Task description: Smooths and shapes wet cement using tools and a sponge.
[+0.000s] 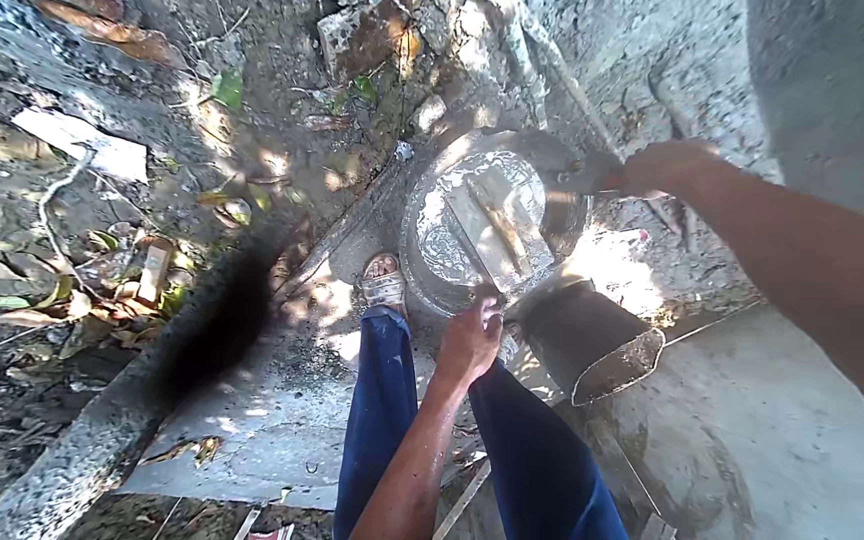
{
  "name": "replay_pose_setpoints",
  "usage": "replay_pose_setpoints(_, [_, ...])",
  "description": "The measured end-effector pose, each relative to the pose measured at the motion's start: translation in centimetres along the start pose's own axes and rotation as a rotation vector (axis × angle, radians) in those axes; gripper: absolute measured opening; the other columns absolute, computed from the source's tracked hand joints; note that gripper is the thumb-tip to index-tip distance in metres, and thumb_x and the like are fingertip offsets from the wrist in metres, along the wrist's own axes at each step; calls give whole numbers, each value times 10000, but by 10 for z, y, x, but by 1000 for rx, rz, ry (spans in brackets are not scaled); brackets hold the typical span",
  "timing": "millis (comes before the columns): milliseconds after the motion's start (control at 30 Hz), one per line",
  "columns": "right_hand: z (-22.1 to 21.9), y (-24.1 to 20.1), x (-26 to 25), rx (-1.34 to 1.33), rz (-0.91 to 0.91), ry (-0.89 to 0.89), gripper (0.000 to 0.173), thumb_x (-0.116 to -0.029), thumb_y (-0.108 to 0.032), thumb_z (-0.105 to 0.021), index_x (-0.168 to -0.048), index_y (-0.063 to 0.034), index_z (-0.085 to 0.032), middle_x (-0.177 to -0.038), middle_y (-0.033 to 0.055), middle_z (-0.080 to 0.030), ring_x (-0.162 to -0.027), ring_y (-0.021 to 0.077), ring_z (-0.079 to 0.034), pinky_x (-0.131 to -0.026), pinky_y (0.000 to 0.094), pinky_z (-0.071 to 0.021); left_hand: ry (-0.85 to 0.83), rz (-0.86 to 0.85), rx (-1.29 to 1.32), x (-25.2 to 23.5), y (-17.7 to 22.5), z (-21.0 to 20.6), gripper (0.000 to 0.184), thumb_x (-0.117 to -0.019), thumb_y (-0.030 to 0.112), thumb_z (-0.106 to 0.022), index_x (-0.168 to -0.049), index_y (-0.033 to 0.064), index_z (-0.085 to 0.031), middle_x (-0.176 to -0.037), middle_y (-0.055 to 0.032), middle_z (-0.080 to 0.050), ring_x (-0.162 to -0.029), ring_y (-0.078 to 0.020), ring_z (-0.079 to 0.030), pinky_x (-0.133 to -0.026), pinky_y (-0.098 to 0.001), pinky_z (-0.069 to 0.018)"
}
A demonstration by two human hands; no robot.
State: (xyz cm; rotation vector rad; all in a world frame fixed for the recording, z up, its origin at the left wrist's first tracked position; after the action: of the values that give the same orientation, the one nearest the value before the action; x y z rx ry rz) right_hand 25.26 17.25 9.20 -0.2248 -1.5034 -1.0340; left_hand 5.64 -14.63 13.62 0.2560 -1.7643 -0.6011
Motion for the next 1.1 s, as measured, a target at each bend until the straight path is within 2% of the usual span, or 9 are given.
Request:
replay_pose_setpoints(67, [27, -19, 13, 9, 2, -1, 392, -972, -333, -697, -1021, 56, -699, -1101, 356, -657, -1091, 573, -613, -832, 790, -438, 12, 11, 15, 0, -1, 4, 404, -1081, 294, -440, -1422, 127, -579, -1310, -34, -692, -1187, -152, -663, -1053, -403, -511])
replay_pose_setpoints(167, [81, -92, 41, -5, 90, 95, 414, -973, -366, -672, -1017, 45, -686, -1083, 352, -655, -1064, 570, -619, -795, 783, -449, 26, 10, 8, 1, -5, 2, 394, -1079, 297, -443, -1414, 147, -588, -1305, -19, -696, -1182, -145, -665, -1048, -406, -516])
replay_pose_setpoints(233, [79, -129, 52, -41, 137, 136, 364, -950, -291, -677, -1039, 62, -676, -1102, 359, -646, -1052, 576, -622, -756, 780, -463, 15, 1, 13, 1, -6, -7, 404, -1076, 300, -444, -1423, 145, -582, -1308, -19, -696, -1192, -152, -663, -1051, -419, -515])
replay_pose_setpoints(367, [30, -102, 35, -105, 50, 118, 302, -935, -217, -675, -1083, 47, -677, -1109, 354, -653, -1034, 571, -636, -740, 773, -478, 13, -12, 62, 6, -8, -8, 419, -1075, 293, -448, -1442, 127, -566, -1315, -27, -695, -1191, -148, -664, -1053, -398, -515])
replay_pose_setpoints(500, [38, -73, 27, -37, -56, 66, 324, -929, -194, -722, -1112, 69, -674, -1162, 368, -634, -1103, 580, -605, -790, 781, -465, 10, -6, 66, 8, -11, -1, 422, -1083, 298, -443, -1456, 135, -555, -1324, -31, -689, -1211, -162, -653, -1070, -421, -498])
replay_pose_setpoints(733, [81, -169, 75, -16, 168, 163, 338, -963, -265, -672, -1055, 59, -687, -1135, 328, -656, -1086, 538, -627, -787, 740, -479, 46, -28, 64, 8, -13, 2, 408, -1079, 304, -449, -1433, 149, -578, -1306, -21, -699, -1195, -161, -661, -1061, -432, -503])
replay_pose_setpoints(833, [42, -130, 51, -68, 106, 161, 268, -932, -178, -699, -1155, -28, -702, -1156, 342, -653, -1063, 581, -622, -756, 781, -480, 47, -27, 46, 8, -13, 4, 418, -1079, 307, -442, -1447, 150, -564, -1312, -17, -697, -1201, -149, -659, -1061, -413, -507])
replay_pose_setpoints(967, [-18, -49, 13, -122, -60, 89, 311, -897, -208, -751, -1094, 29, -706, -1159, 357, -650, -1090, 585, -612, -801, 797, -454, 54, -31, 71, 8, -14, 14, 419, -1081, 301, -437, -1442, 133, -567, -1314, -38, -694, -1208, -148, -656, -1068, -396, -501])
replay_pose_setpoints(1100, [26, -76, 25, -111, -44, 81, 323, -944, -241, -713, -1192, -34, -705, -1199, 356, -641, -1135, 585, -593, -826, 799, -446, 65, -9, 59, 10, -12, 18, 411, -1085, 321, -440, -1434, 152, -575, -1309, -26, -696, -1197, -153, -659, -1059, -417, -504])
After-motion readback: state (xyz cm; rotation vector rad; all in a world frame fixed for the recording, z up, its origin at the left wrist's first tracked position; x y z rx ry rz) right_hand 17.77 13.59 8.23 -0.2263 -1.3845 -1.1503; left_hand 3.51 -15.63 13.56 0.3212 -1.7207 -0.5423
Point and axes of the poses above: each hand's wrist, its own x-axis away from the middle knuckle, its own z-axis out of the back of the hand, y = z × x, the point moved 9 cm from there along -x, towards the middle knuckle
